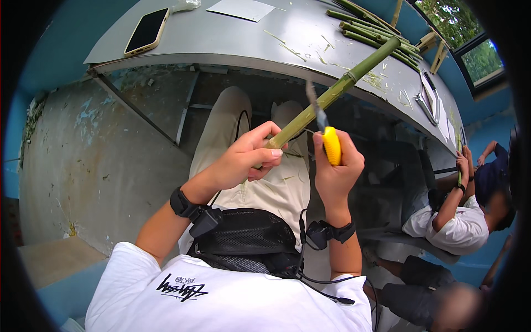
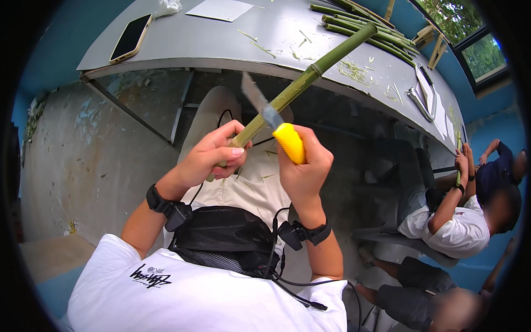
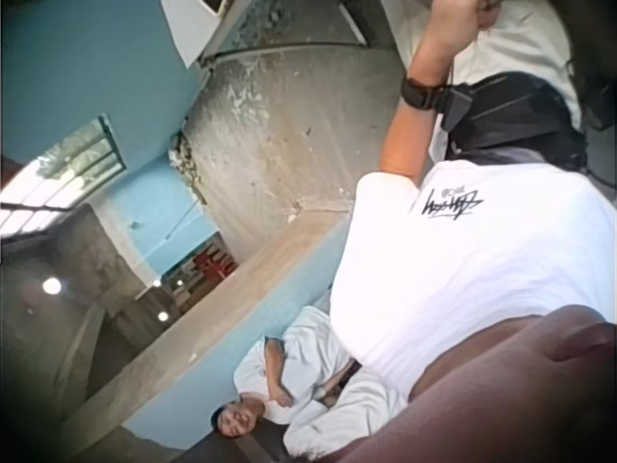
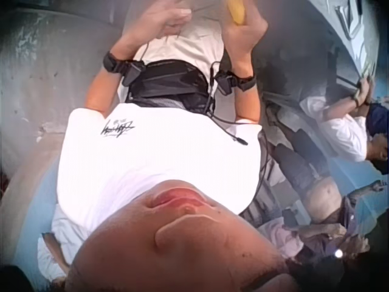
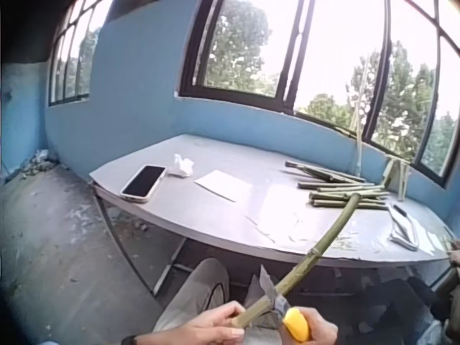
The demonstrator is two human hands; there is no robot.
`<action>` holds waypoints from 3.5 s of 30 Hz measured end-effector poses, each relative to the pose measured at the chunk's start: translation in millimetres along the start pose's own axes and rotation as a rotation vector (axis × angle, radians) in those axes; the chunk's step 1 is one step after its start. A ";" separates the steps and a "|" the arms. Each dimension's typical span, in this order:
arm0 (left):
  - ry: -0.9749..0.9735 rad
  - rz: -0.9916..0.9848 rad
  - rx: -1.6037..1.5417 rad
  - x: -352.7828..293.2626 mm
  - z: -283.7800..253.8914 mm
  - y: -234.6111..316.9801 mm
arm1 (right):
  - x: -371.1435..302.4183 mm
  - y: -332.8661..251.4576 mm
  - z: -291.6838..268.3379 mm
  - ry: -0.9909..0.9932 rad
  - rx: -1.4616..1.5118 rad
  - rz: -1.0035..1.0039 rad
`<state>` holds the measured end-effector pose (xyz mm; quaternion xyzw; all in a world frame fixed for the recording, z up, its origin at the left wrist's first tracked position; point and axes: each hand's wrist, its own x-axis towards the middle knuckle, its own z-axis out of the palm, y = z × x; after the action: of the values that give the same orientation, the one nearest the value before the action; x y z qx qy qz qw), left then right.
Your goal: Peeling the outer layer of a bamboo stalk using a utility knife.
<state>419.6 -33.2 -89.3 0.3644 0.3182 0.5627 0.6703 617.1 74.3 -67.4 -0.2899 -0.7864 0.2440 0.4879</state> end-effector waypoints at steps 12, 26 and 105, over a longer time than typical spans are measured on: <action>0.136 0.174 -0.053 4.1 2.4 2.9 | 5.6 4.2 -7.8 -0.102 -0.076 -0.040; 0.258 0.164 0.180 1.1 9.9 6.6 | 4.6 1.1 -8.2 -0.251 -0.135 -0.247; 0.484 0.448 0.572 2.3 6.3 -5.5 | -4.8 0.4 -3.4 -0.095 -0.292 -0.348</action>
<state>428.2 -32.3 -90.7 0.4530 0.5223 0.6528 0.3096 622.0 71.5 -69.3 -0.2060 -0.8735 0.0531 0.4378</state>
